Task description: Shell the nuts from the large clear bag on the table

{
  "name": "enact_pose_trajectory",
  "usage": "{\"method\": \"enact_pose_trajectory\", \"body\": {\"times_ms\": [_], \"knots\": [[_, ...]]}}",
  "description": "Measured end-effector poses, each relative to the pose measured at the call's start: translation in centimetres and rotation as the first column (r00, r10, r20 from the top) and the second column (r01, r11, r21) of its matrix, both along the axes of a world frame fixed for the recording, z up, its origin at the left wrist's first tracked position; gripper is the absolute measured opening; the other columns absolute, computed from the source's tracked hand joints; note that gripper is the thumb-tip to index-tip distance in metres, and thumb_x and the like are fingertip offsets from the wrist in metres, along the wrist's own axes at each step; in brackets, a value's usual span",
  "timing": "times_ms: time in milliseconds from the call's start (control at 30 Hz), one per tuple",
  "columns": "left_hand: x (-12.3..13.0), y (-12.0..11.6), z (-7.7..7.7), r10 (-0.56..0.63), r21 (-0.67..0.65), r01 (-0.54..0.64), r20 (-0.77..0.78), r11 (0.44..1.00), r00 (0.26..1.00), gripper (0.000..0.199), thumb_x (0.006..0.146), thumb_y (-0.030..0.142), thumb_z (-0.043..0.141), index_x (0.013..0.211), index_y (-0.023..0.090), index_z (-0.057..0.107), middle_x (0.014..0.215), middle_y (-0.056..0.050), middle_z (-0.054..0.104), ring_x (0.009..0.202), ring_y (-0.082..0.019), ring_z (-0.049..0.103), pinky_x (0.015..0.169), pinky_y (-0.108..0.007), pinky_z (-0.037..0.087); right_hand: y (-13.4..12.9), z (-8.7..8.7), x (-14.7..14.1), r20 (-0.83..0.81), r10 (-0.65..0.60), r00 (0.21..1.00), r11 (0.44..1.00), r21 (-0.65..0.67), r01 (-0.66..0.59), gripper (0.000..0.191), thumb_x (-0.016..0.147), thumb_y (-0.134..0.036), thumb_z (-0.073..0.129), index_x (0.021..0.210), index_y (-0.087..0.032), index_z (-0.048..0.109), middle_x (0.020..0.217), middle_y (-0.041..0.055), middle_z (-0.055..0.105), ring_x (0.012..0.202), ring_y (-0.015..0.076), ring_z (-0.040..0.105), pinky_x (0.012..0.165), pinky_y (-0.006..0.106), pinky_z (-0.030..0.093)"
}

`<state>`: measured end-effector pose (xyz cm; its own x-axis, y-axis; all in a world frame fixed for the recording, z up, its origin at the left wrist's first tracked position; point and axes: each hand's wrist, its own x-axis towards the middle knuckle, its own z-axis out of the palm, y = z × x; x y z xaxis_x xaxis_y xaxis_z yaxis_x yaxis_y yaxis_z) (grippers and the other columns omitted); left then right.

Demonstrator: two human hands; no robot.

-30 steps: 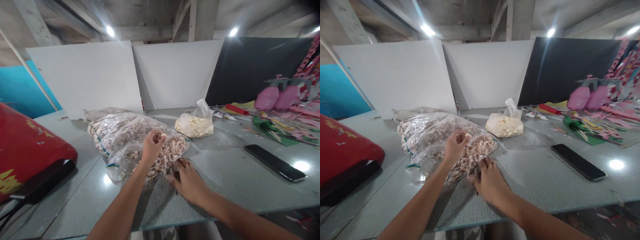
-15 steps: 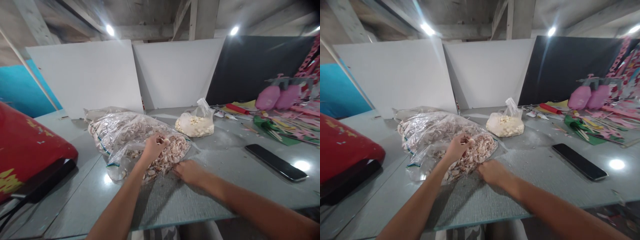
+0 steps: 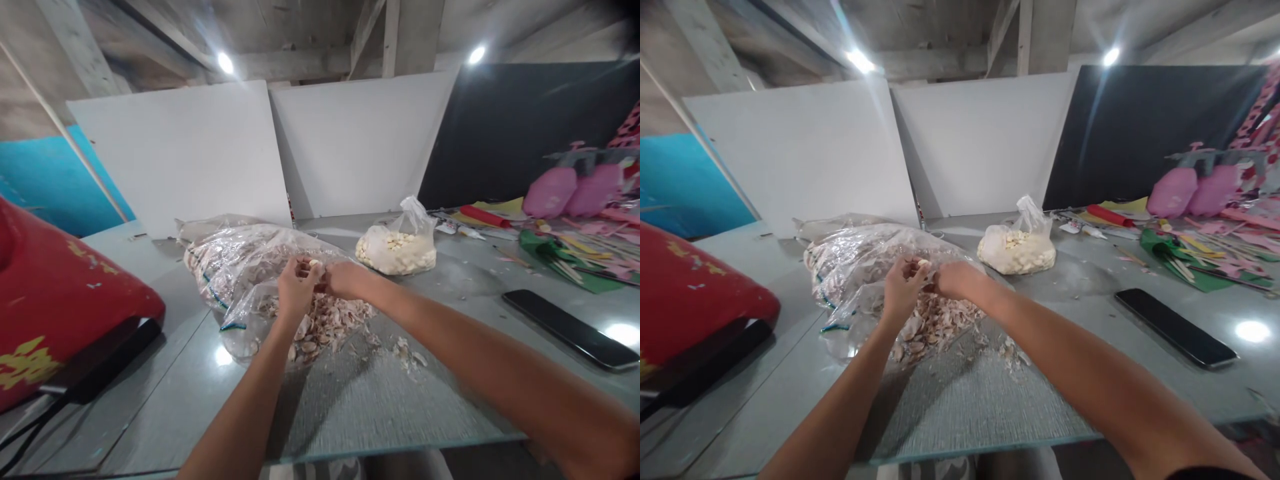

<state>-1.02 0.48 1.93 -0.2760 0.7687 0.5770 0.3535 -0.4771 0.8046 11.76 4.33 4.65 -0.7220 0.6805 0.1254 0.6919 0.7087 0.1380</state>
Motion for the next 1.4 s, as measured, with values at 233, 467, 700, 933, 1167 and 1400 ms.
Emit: {"method": "enact_pose_trajectory", "body": {"times_ms": [233, 467, 700, 933, 1167, 1400], "knots": [[-0.3, 0.1, -0.2, -0.094, -0.135, 0.077, -0.128, 0.988, 0.987, 0.016, 0.069, 0.033, 0.062, 0.073, 0.019, 0.056, 0.053, 0.003, 0.056, 0.046, -0.011, 0.049, 0.047, -0.020, 0.033, -0.8, -0.3, 3.1, -0.063, 0.004, 0.998, 0.996, 0.092, 0.002, 0.034, 0.090, -0.038, 0.039, 0.104, -0.016, 0.060, 0.097, 0.0119, 0.064, 0.089, 0.0231, 0.061, 0.071, 0.028, 0.044], [-0.6, 0.5, -1.0, 0.048, -0.163, -0.099, -0.292, 0.982, 0.955, 0.014, 0.069, 0.033, 0.062, 0.073, 0.020, 0.058, 0.051, 0.001, 0.057, 0.046, -0.014, 0.049, 0.048, -0.022, 0.029, -1.9, -0.8, 4.9, -0.162, -0.100, 0.982, 0.993, 0.040, 0.108, 0.034, 0.094, -0.028, 0.028, 0.112, -0.017, 0.055, 0.095, 0.0101, 0.063, 0.087, 0.0210, 0.059, 0.076, 0.029, 0.041], [0.2, -0.1, -0.3, 0.021, -0.077, -0.037, -0.195, 0.996, 0.981, 0.026, 0.074, 0.041, 0.054, 0.084, 0.018, 0.054, 0.060, 0.001, 0.058, 0.053, -0.012, 0.053, 0.052, -0.022, 0.036, -7.3, -3.7, 12.5, -0.271, 0.019, 0.962, 0.990, -0.126, -0.055, 0.053, 0.085, -0.054, 0.040, 0.123, -0.019, 0.050, 0.109, 0.0127, 0.053, 0.095, 0.0228, 0.053, 0.080, 0.034, 0.041], [0.5, -0.1, -0.2, 0.033, -0.027, -0.038, -0.171, 0.999, 0.985, 0.025, 0.075, 0.040, 0.056, 0.085, 0.017, 0.053, 0.061, 0.002, 0.060, 0.056, -0.012, 0.055, 0.056, -0.022, 0.037, -8.8, -7.0, 14.0, -0.104, 0.137, 0.985, 0.986, -0.086, -0.146, 0.063, 0.079, -0.067, 0.035, 0.104, -0.014, 0.056, 0.087, 0.0111, 0.060, 0.079, 0.0219, 0.055, 0.070, 0.032, 0.040], [0.3, 0.0, -0.4, 0.015, -0.021, -0.018, -0.122, 1.000, 0.992, 0.025, 0.074, 0.039, 0.058, 0.086, 0.018, 0.052, 0.060, 0.002, 0.060, 0.058, -0.013, 0.058, 0.057, -0.021, 0.038, -6.7, -6.3, 8.3, -0.035, 0.175, 0.984, 0.985, 0.002, -0.175, 0.075, 0.077, -0.072, 0.029, 0.117, -0.013, 0.050, 0.085, 0.0134, 0.065, 0.072, 0.0248, 0.060, 0.063, 0.033, 0.042], [0.5, -0.1, -0.3, 0.017, -0.026, -0.020, -0.128, 0.999, 0.992, 0.024, 0.074, 0.037, 0.058, 0.085, 0.017, 0.053, 0.060, 0.002, 0.059, 0.054, -0.011, 0.054, 0.054, -0.021, 0.036, -6.0, -7.4, 7.9, 0.027, 0.248, 0.968, 0.968, -0.030, -0.247, 0.040, 0.092, -0.035, 0.034, 0.079, -0.015, 0.065, 0.072, 0.0097, 0.068, 0.062, 0.0154, 0.059, 0.060, 0.027, 0.040]]}}
